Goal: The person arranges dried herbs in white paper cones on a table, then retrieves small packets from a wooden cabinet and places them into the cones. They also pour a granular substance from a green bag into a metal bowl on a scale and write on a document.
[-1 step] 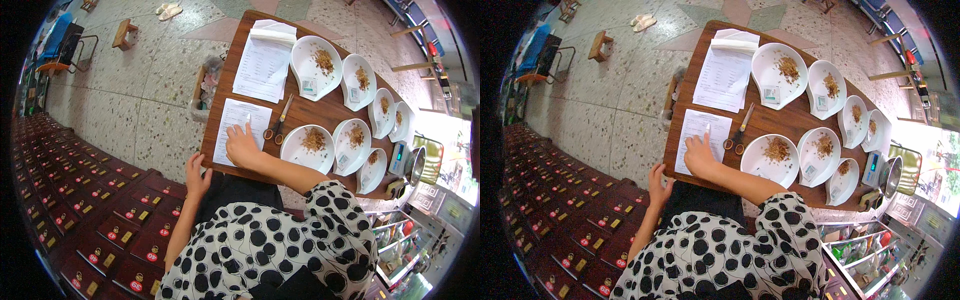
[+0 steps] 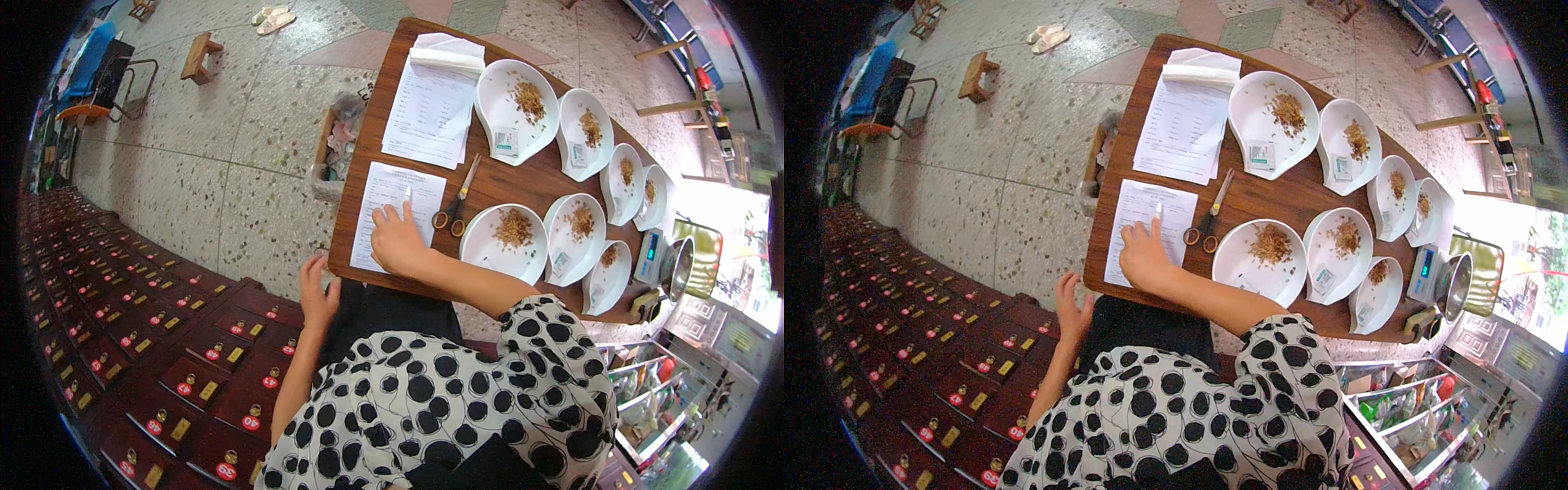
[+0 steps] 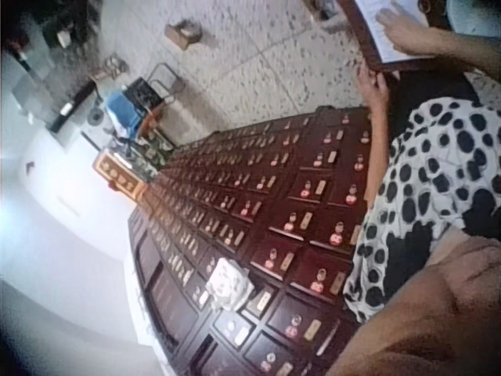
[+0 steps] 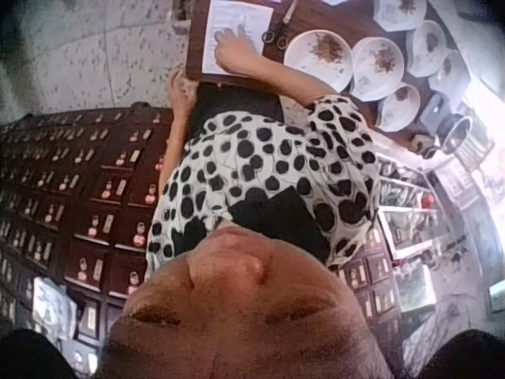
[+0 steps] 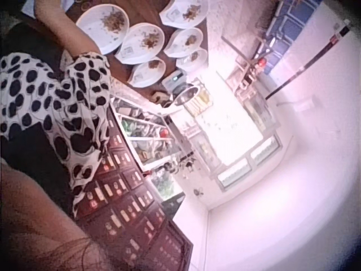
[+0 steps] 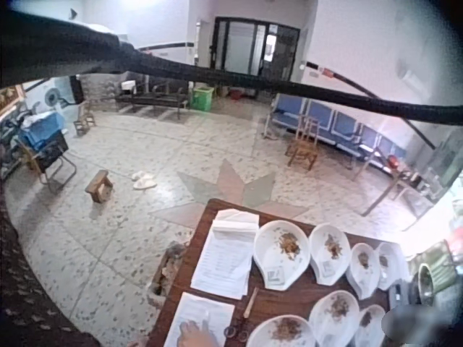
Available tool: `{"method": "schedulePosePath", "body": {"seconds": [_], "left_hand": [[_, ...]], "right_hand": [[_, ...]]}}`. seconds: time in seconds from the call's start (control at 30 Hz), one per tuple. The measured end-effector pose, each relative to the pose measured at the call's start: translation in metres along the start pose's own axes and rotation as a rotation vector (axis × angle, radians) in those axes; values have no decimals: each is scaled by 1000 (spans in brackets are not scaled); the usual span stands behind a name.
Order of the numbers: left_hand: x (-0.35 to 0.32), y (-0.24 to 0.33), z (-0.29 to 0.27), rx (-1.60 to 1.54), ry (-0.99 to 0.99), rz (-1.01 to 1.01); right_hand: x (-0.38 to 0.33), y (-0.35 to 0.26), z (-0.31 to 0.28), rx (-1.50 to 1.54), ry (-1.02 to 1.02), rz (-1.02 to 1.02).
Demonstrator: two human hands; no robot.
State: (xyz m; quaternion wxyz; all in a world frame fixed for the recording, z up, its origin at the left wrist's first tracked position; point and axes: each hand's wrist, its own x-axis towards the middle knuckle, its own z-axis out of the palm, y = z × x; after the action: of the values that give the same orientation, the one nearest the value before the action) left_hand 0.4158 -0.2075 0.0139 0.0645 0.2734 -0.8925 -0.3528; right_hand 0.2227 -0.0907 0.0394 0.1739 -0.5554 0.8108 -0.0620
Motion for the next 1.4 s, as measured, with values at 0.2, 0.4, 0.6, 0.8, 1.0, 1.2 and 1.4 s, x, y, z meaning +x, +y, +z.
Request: {"method": "schedulePosePath", "body": {"seconds": [0.2,0.4,0.6,0.8,1.0,1.2,1.4], "left_hand": [[-54,-138,-34,35,-171,-410],[-100,-242,-108,-56,-291,-689],[-140,-334,-144,-216,-6,-855],[-127,-390,-140,-327,11,-1009],[-52,-441,-196,-443,-19,-1171],[7,-530,-282,-431,355,-1093],[49,-621,-352,-562,772,-1338]], "right_hand": [[19,-18,-21,50,-245,133],[42,-7,14,-202,-383,239],[84,-9,-3,-202,-539,369],[185,-8,-36,34,-984,527],[380,21,53,48,-587,223],[703,-178,73,-84,-474,-270],[926,-532,67,311,-374,-626]]}}
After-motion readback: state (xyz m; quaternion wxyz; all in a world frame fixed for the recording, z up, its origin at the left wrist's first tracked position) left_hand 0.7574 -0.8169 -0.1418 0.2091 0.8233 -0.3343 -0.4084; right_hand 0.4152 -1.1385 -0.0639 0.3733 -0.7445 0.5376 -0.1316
